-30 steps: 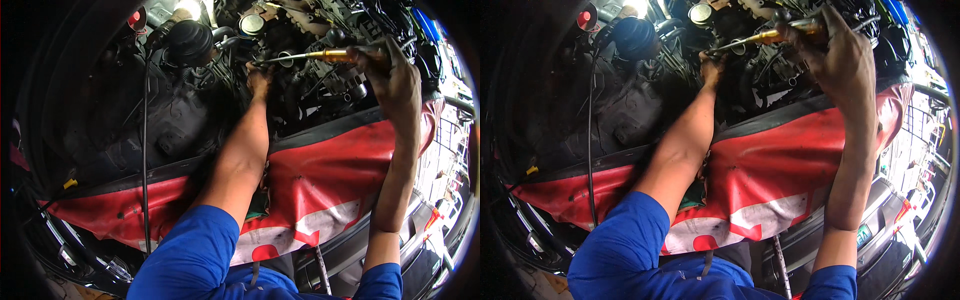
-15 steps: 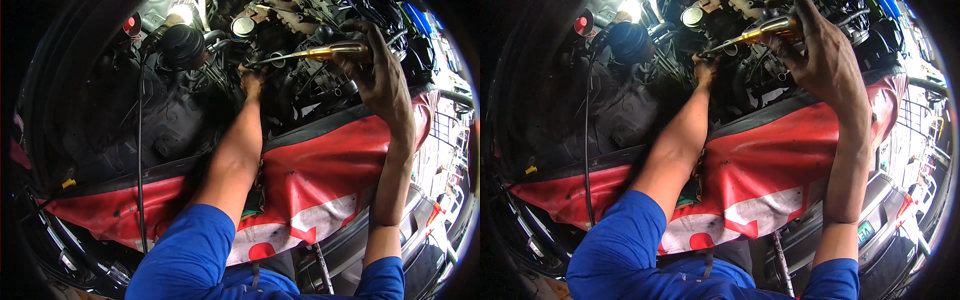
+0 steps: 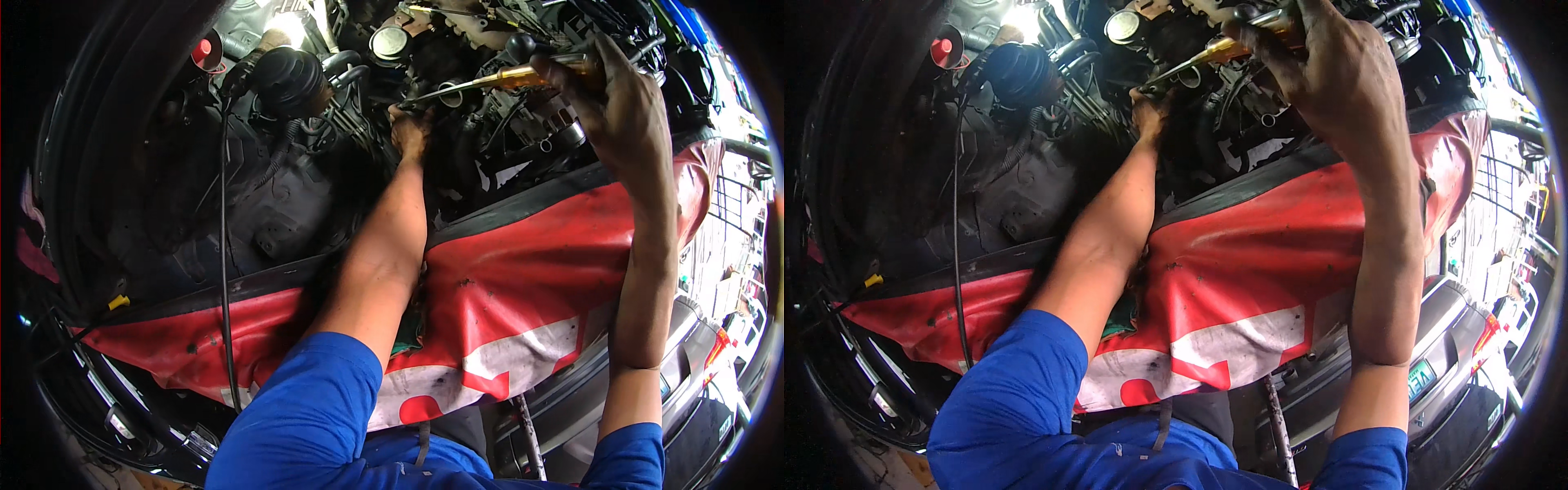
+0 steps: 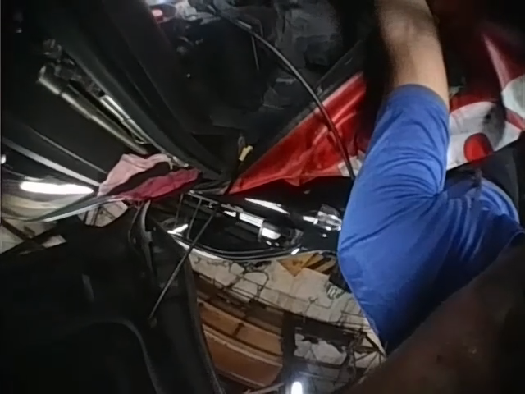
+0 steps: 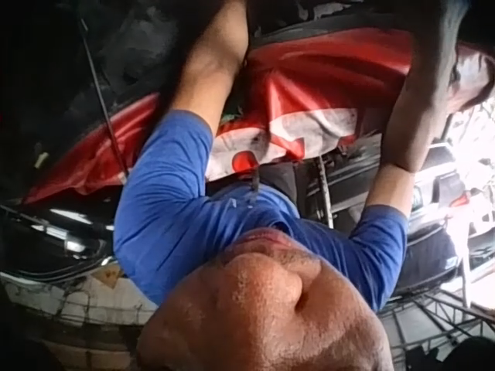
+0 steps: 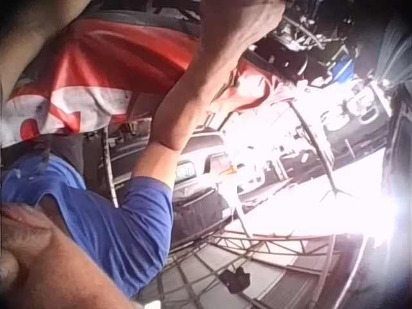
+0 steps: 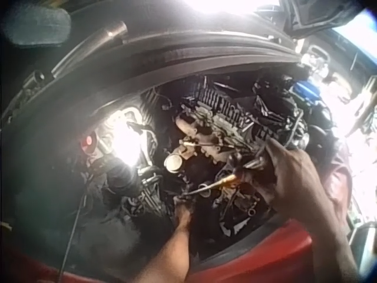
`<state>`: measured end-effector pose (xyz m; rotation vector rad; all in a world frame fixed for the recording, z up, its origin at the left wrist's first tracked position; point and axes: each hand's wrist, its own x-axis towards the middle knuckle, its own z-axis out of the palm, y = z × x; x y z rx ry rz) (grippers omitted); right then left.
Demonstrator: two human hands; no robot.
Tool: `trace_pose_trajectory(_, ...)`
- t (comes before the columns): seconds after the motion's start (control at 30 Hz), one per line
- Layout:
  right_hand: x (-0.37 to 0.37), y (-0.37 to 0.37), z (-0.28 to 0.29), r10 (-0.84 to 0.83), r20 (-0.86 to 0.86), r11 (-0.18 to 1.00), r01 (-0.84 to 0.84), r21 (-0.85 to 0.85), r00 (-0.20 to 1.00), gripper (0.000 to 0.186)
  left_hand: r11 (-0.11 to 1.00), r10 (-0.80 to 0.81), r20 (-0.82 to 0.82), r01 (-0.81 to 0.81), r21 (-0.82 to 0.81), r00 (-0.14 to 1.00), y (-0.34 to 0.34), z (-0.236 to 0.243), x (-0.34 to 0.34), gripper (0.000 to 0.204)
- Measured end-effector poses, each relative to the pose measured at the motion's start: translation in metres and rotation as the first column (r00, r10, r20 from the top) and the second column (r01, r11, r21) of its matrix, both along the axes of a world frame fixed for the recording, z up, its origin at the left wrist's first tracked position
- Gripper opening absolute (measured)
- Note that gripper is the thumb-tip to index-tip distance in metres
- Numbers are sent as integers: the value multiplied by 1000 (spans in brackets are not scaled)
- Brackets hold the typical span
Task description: Inspecting and repairing internal components of a car engine using hand tools.
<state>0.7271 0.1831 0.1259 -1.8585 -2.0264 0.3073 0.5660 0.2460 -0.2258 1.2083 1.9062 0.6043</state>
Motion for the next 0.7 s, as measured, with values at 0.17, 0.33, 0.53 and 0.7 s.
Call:
trace_pose_trajectory(0.17,5,-1,-10,170,-164,974,-141,177,972,43,1000,-1,45,0,28,999,-7,3,0,83)
trace_pose_trajectory(0.33,1,0,5,-143,63,990,144,-11,988,33,1000,-7,42,8,-7,999,-5,5,3,83)
trace_pose_trajectory(0.53,-9,-3,-5,-8,-73,991,18,132,997,35,999,-6,49,4,38,999,-7,2,-2,85)
trace_pose_trajectory(0.7,-7,3,11,-265,266,939,311,-148,927,34,1000,19,-3,-18,7,1000,-4,2,5,82)
